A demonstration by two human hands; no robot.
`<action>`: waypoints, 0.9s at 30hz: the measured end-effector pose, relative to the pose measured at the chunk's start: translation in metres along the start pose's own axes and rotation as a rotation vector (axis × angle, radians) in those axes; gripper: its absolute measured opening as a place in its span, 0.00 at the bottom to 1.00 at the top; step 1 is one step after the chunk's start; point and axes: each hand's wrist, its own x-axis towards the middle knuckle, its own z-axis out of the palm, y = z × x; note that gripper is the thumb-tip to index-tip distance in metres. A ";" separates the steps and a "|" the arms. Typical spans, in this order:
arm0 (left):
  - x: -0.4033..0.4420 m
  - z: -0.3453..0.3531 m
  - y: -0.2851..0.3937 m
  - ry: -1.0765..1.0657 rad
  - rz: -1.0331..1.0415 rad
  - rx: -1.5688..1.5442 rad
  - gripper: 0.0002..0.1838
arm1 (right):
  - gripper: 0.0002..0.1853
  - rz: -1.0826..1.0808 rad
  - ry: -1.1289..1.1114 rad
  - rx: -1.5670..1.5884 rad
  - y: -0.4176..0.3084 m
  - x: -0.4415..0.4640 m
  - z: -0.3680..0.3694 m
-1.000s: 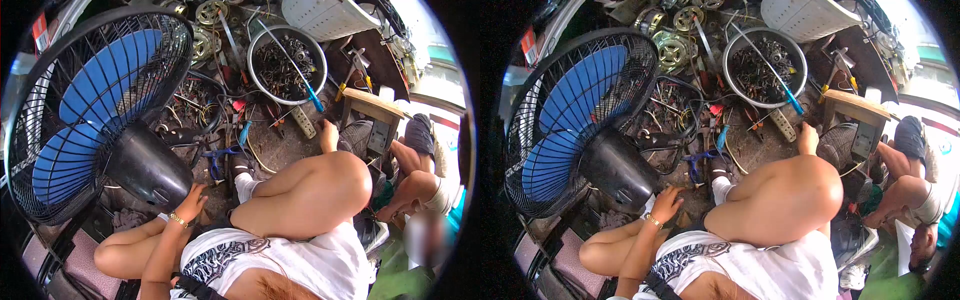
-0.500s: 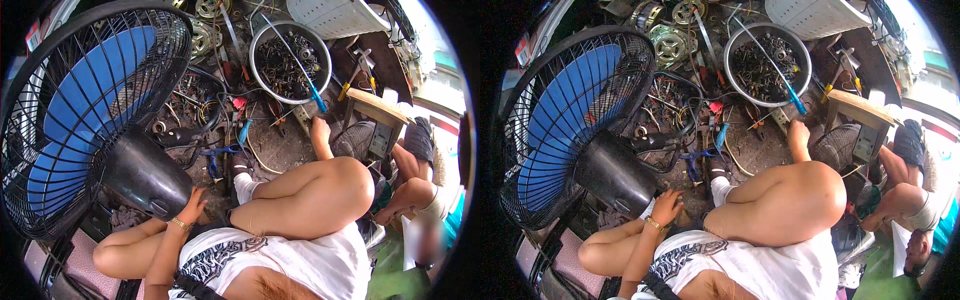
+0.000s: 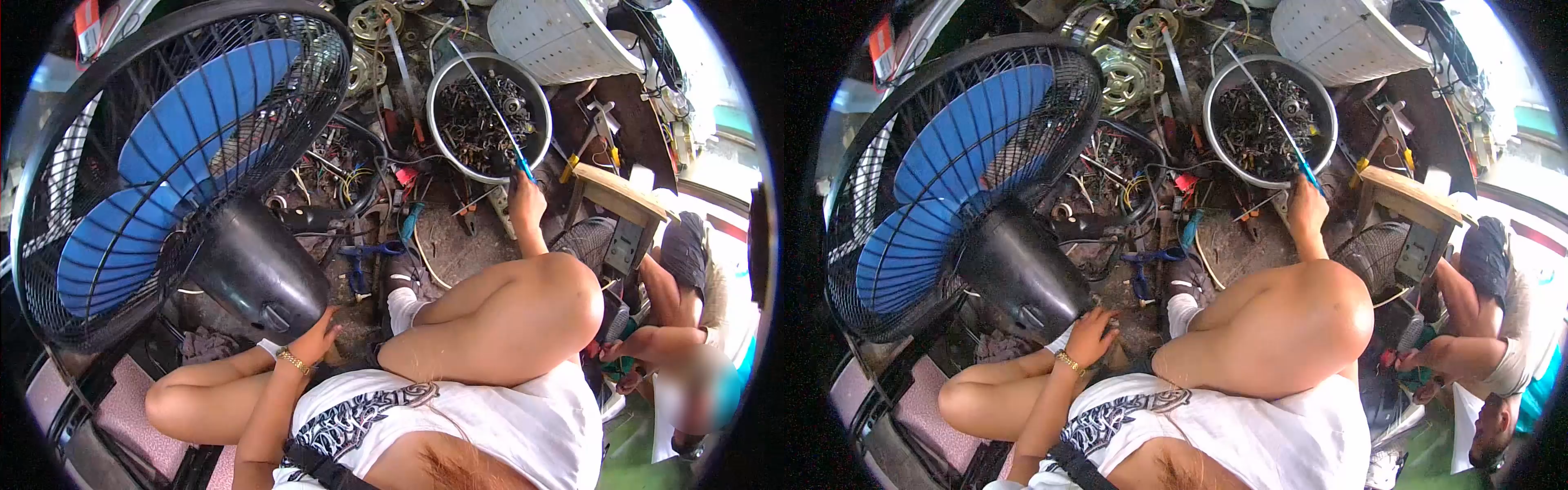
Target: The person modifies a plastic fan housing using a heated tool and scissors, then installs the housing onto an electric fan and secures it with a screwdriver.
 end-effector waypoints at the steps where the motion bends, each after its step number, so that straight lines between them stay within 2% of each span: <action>1: 0.000 0.000 0.000 0.011 -0.008 0.001 0.22 | 0.09 0.046 -0.048 -0.015 0.003 0.008 0.002; 3: -0.004 -0.002 -0.001 0.003 0.045 0.079 0.21 | 0.11 0.112 -0.147 -0.032 0.004 0.024 0.015; 5: -0.006 -0.004 0.008 0.019 -0.044 0.059 0.21 | 0.14 -0.030 0.109 -0.071 0.019 0.037 0.047; 7: -0.010 -0.011 0.019 0.058 -0.041 -0.011 0.21 | 0.12 -0.012 0.092 0.018 0.004 0.040 0.024; 9: -0.013 -0.016 0.026 0.103 0.015 -0.011 0.21 | 0.11 0.018 0.144 -0.017 0.020 0.053 0.051; 11: -0.018 -0.017 0.031 0.124 0.091 0.013 0.21 | 0.13 0.046 -0.001 -0.034 0.023 0.060 0.050; 13: -0.023 -0.018 0.031 0.179 0.137 0.101 0.21 | 0.17 0.121 -0.070 0.052 0.000 0.045 0.008; 15: -0.026 -0.014 0.027 0.212 0.190 0.083 0.21 | 0.20 0.083 0.061 0.133 -0.004 0.036 -0.034; 17: -0.031 -0.011 0.025 0.262 0.210 0.083 0.21 | 0.19 0.097 -0.093 0.466 -0.001 0.036 -0.082; 19: -0.029 -0.006 0.024 0.253 0.237 0.096 0.21 | 0.16 -0.016 -0.154 0.911 -0.012 0.024 -0.134; 21: -0.031 -0.009 0.034 0.223 0.281 0.137 0.20 | 0.15 -0.018 -0.237 0.973 -0.032 0.010 -0.185; 24: -0.033 -0.017 0.051 0.278 0.384 0.143 0.19 | 0.15 -0.163 -0.240 1.062 -0.044 0.003 -0.224; 26: -0.037 -0.025 0.063 0.274 0.440 0.090 0.20 | 0.16 -0.252 -0.421 1.103 -0.059 -0.012 -0.263; 27: -0.040 -0.031 0.069 0.290 0.445 0.088 0.20 | 0.16 -0.266 -0.413 1.097 -0.068 -0.020 -0.275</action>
